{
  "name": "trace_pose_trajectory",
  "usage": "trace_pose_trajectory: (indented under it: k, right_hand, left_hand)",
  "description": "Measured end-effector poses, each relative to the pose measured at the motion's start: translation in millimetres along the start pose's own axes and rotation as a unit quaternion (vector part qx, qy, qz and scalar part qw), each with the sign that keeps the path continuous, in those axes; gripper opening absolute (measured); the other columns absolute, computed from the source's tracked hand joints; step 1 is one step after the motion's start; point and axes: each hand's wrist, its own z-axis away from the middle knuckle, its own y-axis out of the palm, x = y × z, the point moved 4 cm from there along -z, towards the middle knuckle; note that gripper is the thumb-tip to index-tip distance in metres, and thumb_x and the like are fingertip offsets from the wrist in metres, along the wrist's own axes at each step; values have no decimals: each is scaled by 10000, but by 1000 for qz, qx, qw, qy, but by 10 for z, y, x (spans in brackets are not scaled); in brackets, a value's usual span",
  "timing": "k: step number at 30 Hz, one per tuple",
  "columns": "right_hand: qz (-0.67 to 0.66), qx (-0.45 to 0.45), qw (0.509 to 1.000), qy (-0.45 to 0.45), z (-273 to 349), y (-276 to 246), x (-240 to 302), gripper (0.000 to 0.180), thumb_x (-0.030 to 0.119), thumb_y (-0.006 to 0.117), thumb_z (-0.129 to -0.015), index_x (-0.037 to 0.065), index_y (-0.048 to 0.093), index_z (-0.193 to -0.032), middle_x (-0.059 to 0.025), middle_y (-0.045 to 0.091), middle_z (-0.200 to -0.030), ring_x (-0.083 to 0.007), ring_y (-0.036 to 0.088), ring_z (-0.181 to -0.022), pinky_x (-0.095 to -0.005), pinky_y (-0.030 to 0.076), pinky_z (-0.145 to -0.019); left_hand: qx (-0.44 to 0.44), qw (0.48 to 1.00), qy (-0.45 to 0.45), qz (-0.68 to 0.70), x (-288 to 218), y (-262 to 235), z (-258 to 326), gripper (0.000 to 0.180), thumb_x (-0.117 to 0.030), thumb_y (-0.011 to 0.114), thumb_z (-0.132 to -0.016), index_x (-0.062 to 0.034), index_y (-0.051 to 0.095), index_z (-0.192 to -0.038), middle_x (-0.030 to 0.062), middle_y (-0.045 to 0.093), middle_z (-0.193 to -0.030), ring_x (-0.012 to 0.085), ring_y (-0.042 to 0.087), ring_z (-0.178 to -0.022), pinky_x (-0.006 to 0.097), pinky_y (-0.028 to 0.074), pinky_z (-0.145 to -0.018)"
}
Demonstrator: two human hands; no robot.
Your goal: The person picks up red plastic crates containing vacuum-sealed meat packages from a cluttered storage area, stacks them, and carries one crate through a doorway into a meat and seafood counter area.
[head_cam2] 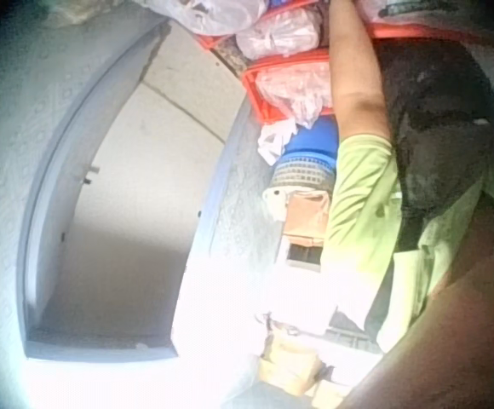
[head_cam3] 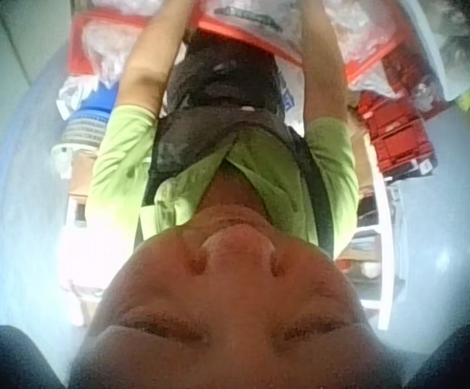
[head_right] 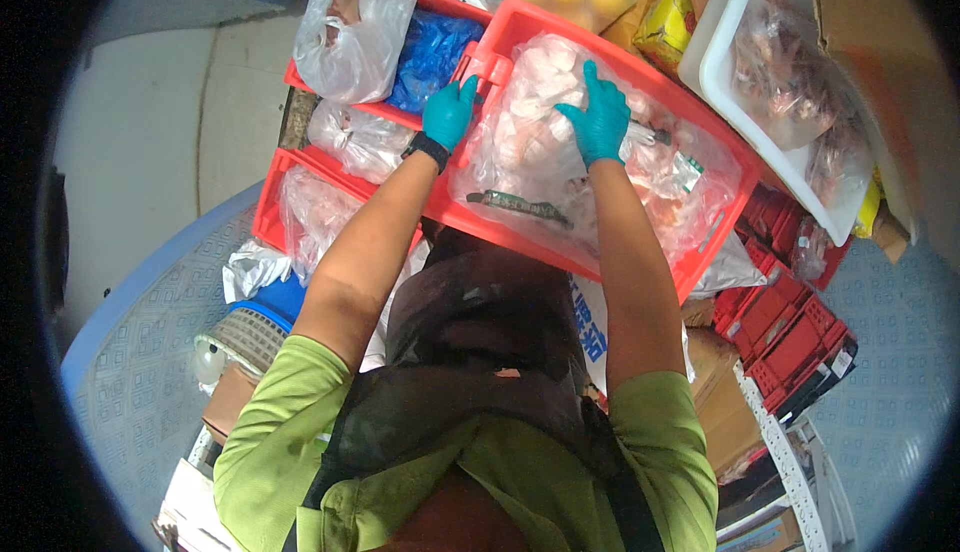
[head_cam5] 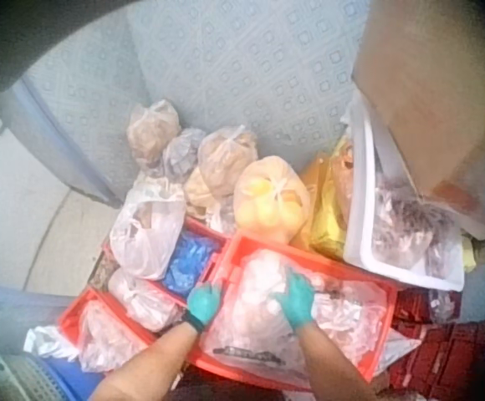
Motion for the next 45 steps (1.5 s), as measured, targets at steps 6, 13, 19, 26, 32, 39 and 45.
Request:
trace_pose_trajectory:
  k: [6,13,19,26,32,39,45]
  right_hand:
    - [23,6,1000,-5,-39,72,-60,844,397,790,-677,198,415,-1405,-142,586,-1043,-340,555,-982,-426,446,-847]
    - [-43,-25,977,-209,395,-100,171,575,275,584,-872,49,433,-1378,-186,463,-1370,-351,423,-1259,-421,341,-1057]
    - [151,115,943,-275,768,186,334,503,257,588,-889,47,496,-1337,-203,268,-1496,-322,360,-1337,-377,342,-1067]
    - [-22,411,911,-24,265,76,770,313,257,581,-902,36,633,-1117,-88,629,-819,-150,552,-656,-285,448,-581]
    - [-132,481,848,-178,1128,641,2875,255,252,537,-942,84,692,-1053,35,507,-650,-51,396,-545,-224,326,-492]
    - [-7,739,596,-316,3448,1639,4098,203,175,602,-918,58,665,-1071,-12,624,-764,-76,529,-643,-232,451,-586]
    - [101,739,513,-426,4956,1948,4405,192,144,617,-881,20,671,-1017,-57,649,-830,-128,588,-730,-281,474,-681]
  left_hand:
    - [16,1000,-12,18,24,-56,102,498,-506,430,-924,-47,616,-965,242,649,-852,421,629,-792,515,492,-677]
    - [-260,965,1,-48,439,-890,1849,226,-198,643,-799,-100,647,-1003,123,634,-946,338,611,-868,440,501,-750]
    - [-239,915,-321,52,1492,-946,3898,328,-337,529,-891,-33,637,-952,200,640,-940,378,616,-849,454,492,-730]
    - [-336,578,-583,462,2212,486,6548,434,-456,480,-930,-38,593,-954,126,634,-741,234,601,-568,372,474,-495]
    - [-526,204,-574,593,1996,1423,8213,478,-511,451,-927,-57,600,-913,94,617,-689,200,569,-509,334,444,-445]
    - [-571,372,-625,381,717,2461,9688,362,-411,532,-907,-66,643,-884,94,618,-670,209,589,-544,333,467,-475]
    - [-633,77,-764,97,56,2206,11246,319,-363,577,-888,-49,634,-895,93,633,-718,199,600,-625,360,454,-551]
